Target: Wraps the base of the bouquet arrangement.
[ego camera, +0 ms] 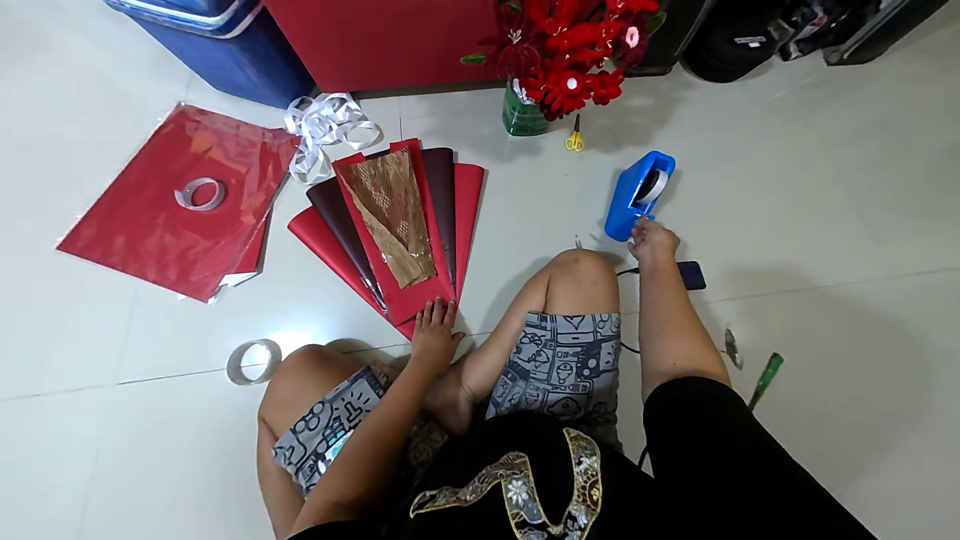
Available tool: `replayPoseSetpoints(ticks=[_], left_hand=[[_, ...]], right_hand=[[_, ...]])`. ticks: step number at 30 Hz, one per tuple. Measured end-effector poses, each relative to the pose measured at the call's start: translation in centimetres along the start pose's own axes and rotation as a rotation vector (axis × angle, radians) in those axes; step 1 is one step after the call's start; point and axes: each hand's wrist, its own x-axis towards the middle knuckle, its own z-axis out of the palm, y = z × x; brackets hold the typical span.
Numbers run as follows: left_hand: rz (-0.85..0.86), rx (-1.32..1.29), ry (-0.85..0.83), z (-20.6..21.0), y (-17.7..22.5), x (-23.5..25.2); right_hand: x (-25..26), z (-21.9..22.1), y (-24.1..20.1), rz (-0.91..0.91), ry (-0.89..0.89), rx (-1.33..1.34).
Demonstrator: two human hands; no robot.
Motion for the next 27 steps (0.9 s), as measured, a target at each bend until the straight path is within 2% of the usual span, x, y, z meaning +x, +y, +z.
replayPoseSetpoints(ticks=[10, 16, 27], left_hand=[[0.007, -0.008, 0.013, 0.0, -0.1, 0.0], [0.005, -0.013, 0.012, 0.0, 0.0, 0.0], [0.002, -0.010, 0.003, 0.1, -0.1, 0.0]], right_hand=[[-0.8, 0.4, -0.3, 0.120, -0.040, 0.086], [-2.1, 0.0, -1.2, 0.125, -0.057, 0.178], [-0.5, 0.3, 4.0, 0.030, -0.076, 0.248]])
